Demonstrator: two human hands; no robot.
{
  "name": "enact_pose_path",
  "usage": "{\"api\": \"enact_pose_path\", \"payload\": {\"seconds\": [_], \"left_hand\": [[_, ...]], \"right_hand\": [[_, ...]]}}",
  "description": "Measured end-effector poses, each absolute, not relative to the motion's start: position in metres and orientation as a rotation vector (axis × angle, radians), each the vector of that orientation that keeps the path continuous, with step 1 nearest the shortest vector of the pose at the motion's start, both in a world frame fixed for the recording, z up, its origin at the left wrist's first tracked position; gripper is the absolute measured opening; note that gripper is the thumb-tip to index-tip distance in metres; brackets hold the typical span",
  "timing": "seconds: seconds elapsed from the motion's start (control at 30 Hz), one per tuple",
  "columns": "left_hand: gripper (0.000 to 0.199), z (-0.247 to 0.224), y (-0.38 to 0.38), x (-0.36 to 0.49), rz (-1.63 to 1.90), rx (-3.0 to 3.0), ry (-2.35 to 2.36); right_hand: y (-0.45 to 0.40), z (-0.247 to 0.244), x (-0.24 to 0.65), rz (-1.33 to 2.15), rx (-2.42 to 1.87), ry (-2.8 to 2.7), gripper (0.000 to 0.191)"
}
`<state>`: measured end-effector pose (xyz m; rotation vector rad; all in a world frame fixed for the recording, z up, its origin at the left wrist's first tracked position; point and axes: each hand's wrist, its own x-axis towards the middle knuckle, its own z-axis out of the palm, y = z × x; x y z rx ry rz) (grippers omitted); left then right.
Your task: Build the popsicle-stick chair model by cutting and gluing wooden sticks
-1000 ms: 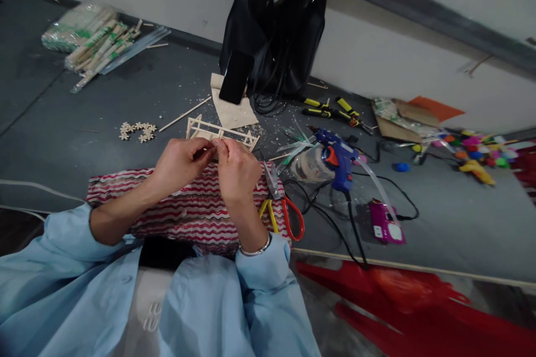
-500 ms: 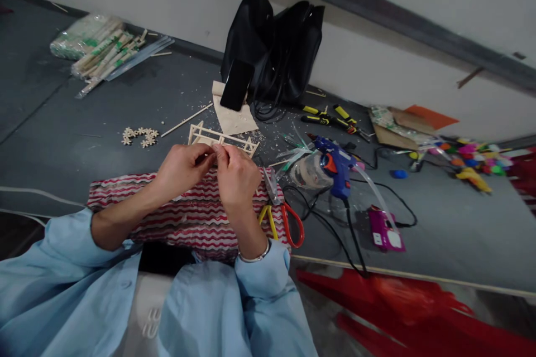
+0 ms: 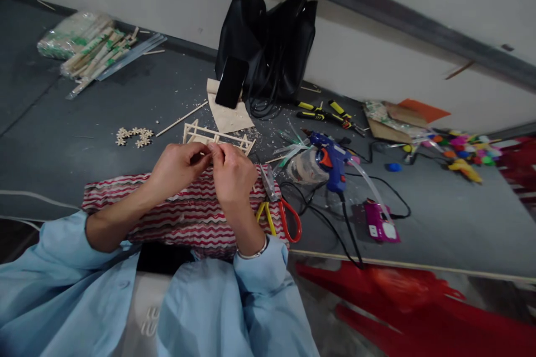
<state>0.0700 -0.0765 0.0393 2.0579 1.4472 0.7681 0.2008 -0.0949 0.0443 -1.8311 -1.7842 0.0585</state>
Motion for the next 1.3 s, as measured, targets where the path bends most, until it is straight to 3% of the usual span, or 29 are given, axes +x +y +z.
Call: {"api": "enact_pose_path", "payload": {"seconds": [0.4,0.57,0.7,0.93,1.3], "left_hand": [[0.022,0.033,-0.076,0.06,0.767,2.057,1.387],[0.019,0.03,-0.078,0.055,0.704,2.107,1.363],[0.018,0.029,-0.076,0.051,0.699,2.144,1.457],[0.017,0.028,-0.067,0.043,0.693,2.261,1.613],[0.018,0.033,-0.071,0.029,1.006,2.064,1.127]], "right_hand": [[-0.114,0.059,0.216,0.084,-1.745,-1.579,0.036],[-0.123,0.07,0.258,-0.108,-2.056,-1.462,0.032],[-0.122,0.055,0.283,0.034,-2.488,-1.528,0.027],[-0.095,0.029,0.29,0.172,-2.473,-1.615,0.025],[-0.036,0.014,0.274,0.304,-2.431,-1.777,0.023]]}}
